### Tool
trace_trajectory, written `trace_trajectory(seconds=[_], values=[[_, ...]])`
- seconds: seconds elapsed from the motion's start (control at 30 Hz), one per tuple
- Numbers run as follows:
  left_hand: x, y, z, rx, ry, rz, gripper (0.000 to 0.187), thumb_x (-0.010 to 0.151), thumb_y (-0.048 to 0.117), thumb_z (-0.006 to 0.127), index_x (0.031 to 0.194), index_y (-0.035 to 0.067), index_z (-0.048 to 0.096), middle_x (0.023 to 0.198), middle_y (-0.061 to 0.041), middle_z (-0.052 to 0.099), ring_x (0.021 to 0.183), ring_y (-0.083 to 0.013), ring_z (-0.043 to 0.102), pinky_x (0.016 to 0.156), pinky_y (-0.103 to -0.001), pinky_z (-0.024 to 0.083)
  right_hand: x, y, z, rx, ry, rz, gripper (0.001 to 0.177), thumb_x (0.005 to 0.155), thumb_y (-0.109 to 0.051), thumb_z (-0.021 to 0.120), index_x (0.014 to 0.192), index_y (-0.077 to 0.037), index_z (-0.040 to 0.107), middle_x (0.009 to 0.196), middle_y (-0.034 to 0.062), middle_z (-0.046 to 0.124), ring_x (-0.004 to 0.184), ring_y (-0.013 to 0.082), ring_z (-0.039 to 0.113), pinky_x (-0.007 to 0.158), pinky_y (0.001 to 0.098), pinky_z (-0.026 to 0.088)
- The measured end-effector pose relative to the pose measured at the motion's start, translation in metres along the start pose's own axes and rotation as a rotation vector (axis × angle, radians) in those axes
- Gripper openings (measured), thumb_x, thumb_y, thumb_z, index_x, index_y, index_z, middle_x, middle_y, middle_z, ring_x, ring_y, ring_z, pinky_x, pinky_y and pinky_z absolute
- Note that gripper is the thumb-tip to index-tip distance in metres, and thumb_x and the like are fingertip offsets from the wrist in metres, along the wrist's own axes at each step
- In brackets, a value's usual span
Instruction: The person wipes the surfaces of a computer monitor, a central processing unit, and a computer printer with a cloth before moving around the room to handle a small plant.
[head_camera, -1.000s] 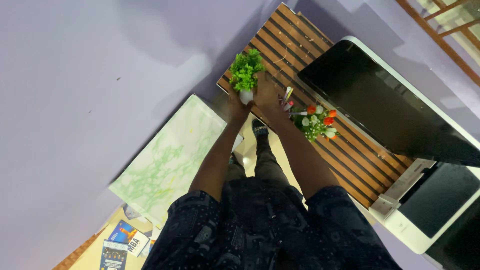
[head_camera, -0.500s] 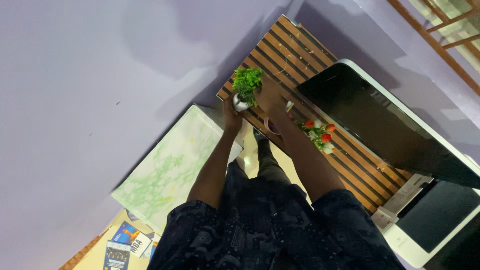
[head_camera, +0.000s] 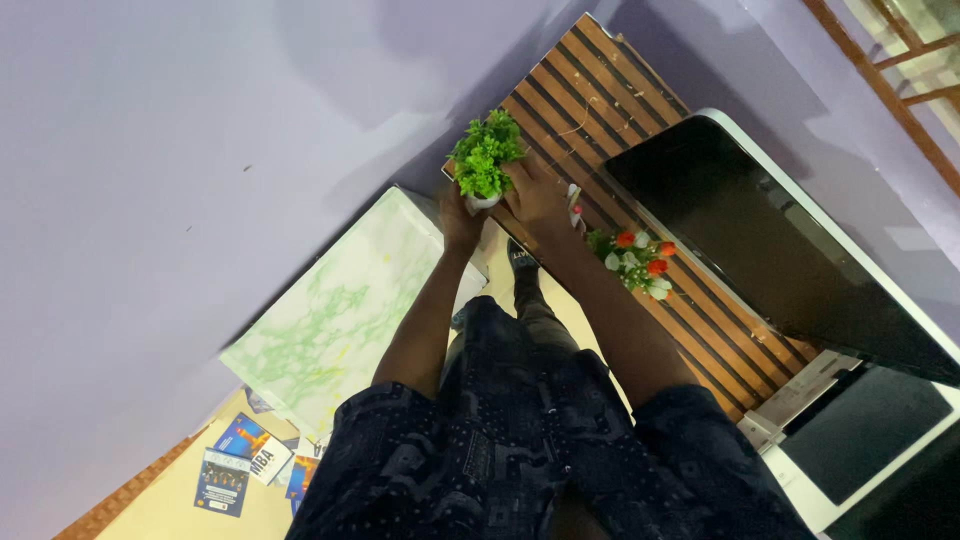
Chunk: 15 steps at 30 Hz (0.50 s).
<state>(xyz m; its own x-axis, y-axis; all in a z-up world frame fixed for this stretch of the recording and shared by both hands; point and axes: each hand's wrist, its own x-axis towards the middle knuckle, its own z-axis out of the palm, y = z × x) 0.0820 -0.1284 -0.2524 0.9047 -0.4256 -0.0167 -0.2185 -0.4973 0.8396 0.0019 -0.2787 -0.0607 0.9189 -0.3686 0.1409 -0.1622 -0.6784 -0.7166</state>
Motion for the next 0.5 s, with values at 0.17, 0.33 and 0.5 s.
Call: trace_trajectory(seconds=[0.17,0.33,0.5], values=[[-0.003,-0.009,-0.003,0.094,-0.009,0.123,0.084,0.066,0.021,0.097,0.137,0.009,0.054,0.129,-0.017,0.065,0.121,-0.0427,0.057,0.103,-0.055,0.044,-0.01,0.01,0.012,0.019,0.059,-0.14,0.031,0.096,-0.004,0.063,0.127,-0.002,0.061,0.122,0.0179,0.063,0.107,0.041,0.064,0.089,0.0485,0.053],[-0.007,0.035,-0.027,0.014,0.02,0.081,0.089,0.064,0.021,0.098,0.139,0.007,0.052,0.132,-0.019,0.061,0.125,-0.0415,0.055,0.103,-0.051,0.046,-0.014,-0.002,0.007,0.018,-0.065,-0.165,0.041,0.088,-0.013,0.074,0.124,0.0,0.06,0.118,0.0194,0.06,0.103,0.0428,0.063,0.083,0.049,0.053],[-0.011,0.098,-0.072,-0.676,-0.08,0.088,0.122,0.069,0.011,0.094,0.16,0.006,0.012,0.152,-0.019,0.048,0.14,-0.0331,0.05,0.116,-0.041,0.042,-0.018,-0.018,-0.011,0.015,-0.138,-0.148,0.038,0.091,-0.013,0.073,0.126,-0.003,0.062,0.126,0.0186,0.059,0.109,0.042,0.063,0.089,0.0497,0.053]])
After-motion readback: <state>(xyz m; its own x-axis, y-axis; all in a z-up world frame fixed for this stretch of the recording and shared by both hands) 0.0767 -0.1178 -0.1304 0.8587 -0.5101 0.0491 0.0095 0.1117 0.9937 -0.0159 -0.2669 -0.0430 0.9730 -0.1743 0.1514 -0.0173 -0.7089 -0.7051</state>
